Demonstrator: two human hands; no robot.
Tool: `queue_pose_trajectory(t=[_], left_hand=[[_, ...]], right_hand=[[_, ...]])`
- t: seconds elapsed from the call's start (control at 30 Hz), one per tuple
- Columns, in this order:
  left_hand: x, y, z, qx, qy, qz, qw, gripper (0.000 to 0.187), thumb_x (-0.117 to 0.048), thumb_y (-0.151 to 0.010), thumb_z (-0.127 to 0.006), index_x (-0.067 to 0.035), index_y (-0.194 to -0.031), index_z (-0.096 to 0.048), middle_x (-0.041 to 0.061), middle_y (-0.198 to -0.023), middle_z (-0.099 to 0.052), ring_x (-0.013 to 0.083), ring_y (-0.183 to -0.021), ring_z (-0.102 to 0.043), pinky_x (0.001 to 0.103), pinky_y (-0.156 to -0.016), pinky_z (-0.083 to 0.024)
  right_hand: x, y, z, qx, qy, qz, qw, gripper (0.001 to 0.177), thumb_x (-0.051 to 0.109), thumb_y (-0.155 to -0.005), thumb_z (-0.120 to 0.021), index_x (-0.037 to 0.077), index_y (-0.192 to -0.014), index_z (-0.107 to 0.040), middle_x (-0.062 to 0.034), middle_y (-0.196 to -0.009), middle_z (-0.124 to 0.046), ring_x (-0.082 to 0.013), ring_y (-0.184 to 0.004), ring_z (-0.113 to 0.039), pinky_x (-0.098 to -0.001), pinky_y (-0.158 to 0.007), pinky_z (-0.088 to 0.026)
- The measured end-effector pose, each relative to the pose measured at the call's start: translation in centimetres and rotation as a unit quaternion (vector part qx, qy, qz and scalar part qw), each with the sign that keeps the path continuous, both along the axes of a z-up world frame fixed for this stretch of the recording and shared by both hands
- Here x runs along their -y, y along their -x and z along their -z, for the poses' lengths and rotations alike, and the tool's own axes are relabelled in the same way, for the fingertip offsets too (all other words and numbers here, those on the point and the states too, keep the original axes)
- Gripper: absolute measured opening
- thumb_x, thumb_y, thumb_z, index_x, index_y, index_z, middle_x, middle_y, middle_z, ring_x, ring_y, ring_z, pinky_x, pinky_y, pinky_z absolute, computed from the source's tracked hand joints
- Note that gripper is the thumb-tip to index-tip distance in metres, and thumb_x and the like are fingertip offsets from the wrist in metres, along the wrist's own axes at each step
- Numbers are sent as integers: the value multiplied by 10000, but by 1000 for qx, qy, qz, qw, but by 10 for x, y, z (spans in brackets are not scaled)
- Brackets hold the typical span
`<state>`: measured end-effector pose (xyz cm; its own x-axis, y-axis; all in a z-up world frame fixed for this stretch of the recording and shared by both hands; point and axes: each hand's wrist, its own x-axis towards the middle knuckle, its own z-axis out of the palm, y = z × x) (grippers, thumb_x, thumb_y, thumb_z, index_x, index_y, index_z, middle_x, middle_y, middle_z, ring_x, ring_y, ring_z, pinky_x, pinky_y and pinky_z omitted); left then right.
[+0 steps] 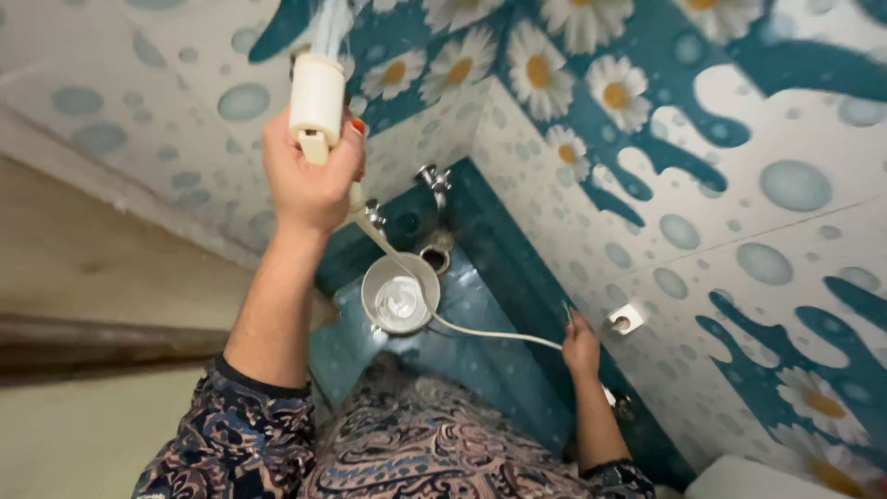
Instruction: The person uses a handheld shower head to spray water on the bathroom walls and floor, then scrubs the surfaces with a sponge. They also wash a green plastic pitcher with the sponge and rinse it with the shower head.
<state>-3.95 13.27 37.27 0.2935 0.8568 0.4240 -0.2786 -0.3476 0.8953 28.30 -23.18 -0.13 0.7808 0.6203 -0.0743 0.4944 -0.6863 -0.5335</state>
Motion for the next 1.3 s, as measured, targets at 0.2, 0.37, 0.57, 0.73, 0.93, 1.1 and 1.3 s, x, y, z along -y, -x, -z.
queue_pose_trajectory(t=[0.2, 0.37, 0.57, 0.73, 0.93, 1.1, 1.3], left_hand=[[11, 50, 28, 16, 44, -59, 997, 61, -14, -993, -633, 16, -966, -588, 50, -780, -598, 123, -598, -563, 290, -563, -472], [23, 100, 46, 23, 73, -95, 993, 70, -5, -1022, -619, 22, -999, -559, 81, -808, -586, 148, -605, -555, 313, -568, -482], [43, 123, 68, -3, 98, -131, 986, 60, -13, -1003, -623, 18, -995, -571, 73, -808, -595, 135, -591, -560, 296, -561, -483], [70, 102, 88, -85, 96, -120, 984, 57, -41, -943, -665, -11, -951, -618, 10, -779, -609, 85, -627, -559, 260, -568, -455], [85, 88, 94, -98, 127, -27, 987, 53, -68, -911, -660, -29, -917, -625, -20, -788, -631, 52, -654, -565, 238, -593, -465], [89, 110, 96, -117, 139, -15, 983, 46, -59, -908, -656, -24, -912, -627, -9, -761, -616, 60, -629, -563, 245, -573, -460], [91, 158, 102, -127, 167, -110, 971, 57, -69, -916, -632, -12, -913, -631, 15, -722, -622, 83, -585, -592, 262, -539, -470]], right_hand=[[-17, 14, 22, -32, 14, -50, 998, 406, 142, -986, -554, 157, -1386, -622, -248, -1198, -684, -437, -1095, -656, -496, -916, -520], [-23, 35, 46, -69, 64, -85, 992, 394, 156, -991, -564, 171, -1379, -627, -248, -1129, -699, -446, -1064, -663, -508, -897, -527], [-39, 45, 54, -70, 88, -117, 987, 394, 160, -987, -571, 183, -1375, -631, -270, -1113, -683, -475, -1050, -644, -523, -884, -517], [-36, 39, 56, -74, 71, -114, 988, 369, 165, -1014, -564, 147, -1377, -628, -263, -1164, -688, -448, -1099, -655, -488, -926, -522], [-29, 31, 49, -110, -68, -63, 990, 362, 107, -997, -587, 52, -1351, -638, -209, -1219, -711, -338, -1104, -685, -402, -956, -519], [-9, 52, 44, -278, -142, 93, 945, 363, 86, -1014, -540, -1, -1356, -620, -126, -1195, -703, -208, -1054, -674, -333, -918, -520], [16, 85, 42, -359, -153, 140, 910, 363, 106, -1055, -488, 15, -1388, -601, -111, -1156, -698, -192, -996, -664, -312, -869, -525]])
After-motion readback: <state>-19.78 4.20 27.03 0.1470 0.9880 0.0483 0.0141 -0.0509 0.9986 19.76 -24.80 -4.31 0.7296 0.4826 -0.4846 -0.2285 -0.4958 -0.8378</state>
